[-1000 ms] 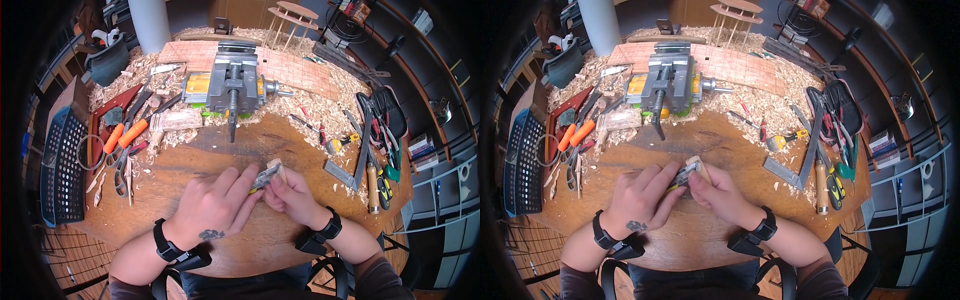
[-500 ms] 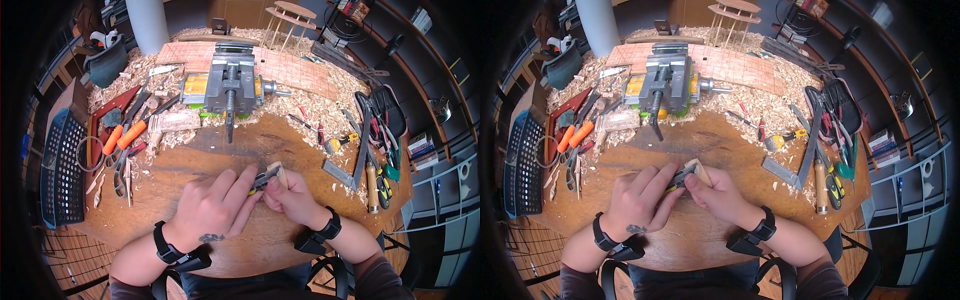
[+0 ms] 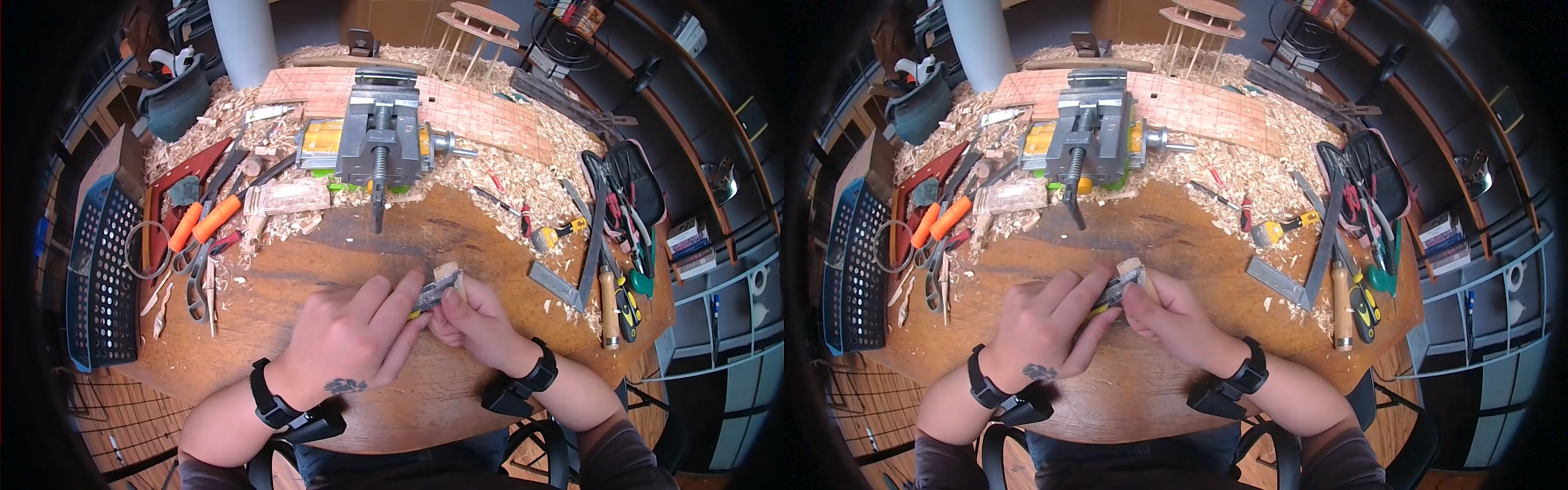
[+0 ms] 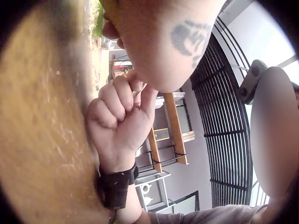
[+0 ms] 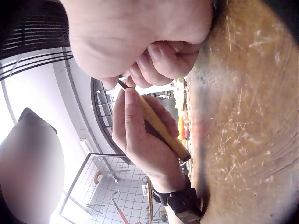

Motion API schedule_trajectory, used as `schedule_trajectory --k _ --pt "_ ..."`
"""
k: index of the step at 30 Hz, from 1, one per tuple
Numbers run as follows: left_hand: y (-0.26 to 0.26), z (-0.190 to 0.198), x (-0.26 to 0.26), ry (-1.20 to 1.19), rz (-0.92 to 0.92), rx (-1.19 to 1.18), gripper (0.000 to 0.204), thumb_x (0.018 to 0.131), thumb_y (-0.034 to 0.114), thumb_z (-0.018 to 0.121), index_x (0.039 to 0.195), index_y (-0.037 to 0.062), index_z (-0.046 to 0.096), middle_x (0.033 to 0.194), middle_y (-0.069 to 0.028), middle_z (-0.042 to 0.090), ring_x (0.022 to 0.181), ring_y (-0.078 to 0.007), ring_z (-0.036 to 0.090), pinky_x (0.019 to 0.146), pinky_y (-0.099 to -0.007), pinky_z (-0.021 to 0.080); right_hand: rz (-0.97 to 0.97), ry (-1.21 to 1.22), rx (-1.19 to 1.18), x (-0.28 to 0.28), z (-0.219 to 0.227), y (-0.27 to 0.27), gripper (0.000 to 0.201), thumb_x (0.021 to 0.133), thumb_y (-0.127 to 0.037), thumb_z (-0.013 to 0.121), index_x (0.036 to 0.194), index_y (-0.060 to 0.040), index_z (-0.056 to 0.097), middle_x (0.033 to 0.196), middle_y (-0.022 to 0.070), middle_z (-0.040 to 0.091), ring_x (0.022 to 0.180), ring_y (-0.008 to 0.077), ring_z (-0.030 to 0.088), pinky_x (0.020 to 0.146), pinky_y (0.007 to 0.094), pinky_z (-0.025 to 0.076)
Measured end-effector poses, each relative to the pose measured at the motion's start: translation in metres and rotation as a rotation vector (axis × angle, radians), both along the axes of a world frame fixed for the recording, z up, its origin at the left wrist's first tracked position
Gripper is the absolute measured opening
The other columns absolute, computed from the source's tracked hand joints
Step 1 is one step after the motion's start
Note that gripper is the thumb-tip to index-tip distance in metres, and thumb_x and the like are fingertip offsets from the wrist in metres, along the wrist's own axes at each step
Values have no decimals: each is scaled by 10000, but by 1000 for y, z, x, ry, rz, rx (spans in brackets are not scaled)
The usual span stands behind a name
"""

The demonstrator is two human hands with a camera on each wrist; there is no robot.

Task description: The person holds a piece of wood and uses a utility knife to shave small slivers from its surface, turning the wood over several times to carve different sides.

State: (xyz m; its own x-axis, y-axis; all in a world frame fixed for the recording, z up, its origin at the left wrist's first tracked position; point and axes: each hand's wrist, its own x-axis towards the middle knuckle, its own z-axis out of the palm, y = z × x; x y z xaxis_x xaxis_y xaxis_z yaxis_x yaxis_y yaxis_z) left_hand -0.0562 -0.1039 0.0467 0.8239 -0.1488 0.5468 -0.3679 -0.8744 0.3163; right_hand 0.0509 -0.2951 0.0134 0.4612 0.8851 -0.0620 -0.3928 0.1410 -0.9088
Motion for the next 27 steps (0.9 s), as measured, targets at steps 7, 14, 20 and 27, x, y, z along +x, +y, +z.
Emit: schedule_trajectory --k 7,14,20,27 --pt "-3 2 0 -18 14 -42 450 825 119 794 1228 -43 677 787 -114 602 588 -280 628 541 -359 516 -2 -42 18 1 -8 0 388 1107 -440 516 986 -74 567 709 -55 471 607 30 391 538 216 317" --pt "-3 4 -1 -8 18 -46 440 833 118 786 1226 -46 678 795 -119 610 593 -284 635 544 -360 518 -42 -143 -33 -1 -3 1 423 1091 -468 536 957 -71 594 694 -55 489 600 31 400 537 222 316" --pt "-2 1 0 12 7 -36 452 833 123 786 1237 -46 673 792 -113 603 600 -280 636 545 -359 521 -26 -76 -9 1 -6 0 435 1084 -482 541 978 -64 601 682 -52 485 596 34 391 535 222 301" --pt "-1 -1 -1 -33 -3 3 439 890 175 734 1267 -38 658 796 -86 579 571 -226 633 522 -350 511 -11 -90 -20 1 -5 -2 432 1080 -470 556 975 -58 626 680 -50 497 589 35 396 530 224 301"
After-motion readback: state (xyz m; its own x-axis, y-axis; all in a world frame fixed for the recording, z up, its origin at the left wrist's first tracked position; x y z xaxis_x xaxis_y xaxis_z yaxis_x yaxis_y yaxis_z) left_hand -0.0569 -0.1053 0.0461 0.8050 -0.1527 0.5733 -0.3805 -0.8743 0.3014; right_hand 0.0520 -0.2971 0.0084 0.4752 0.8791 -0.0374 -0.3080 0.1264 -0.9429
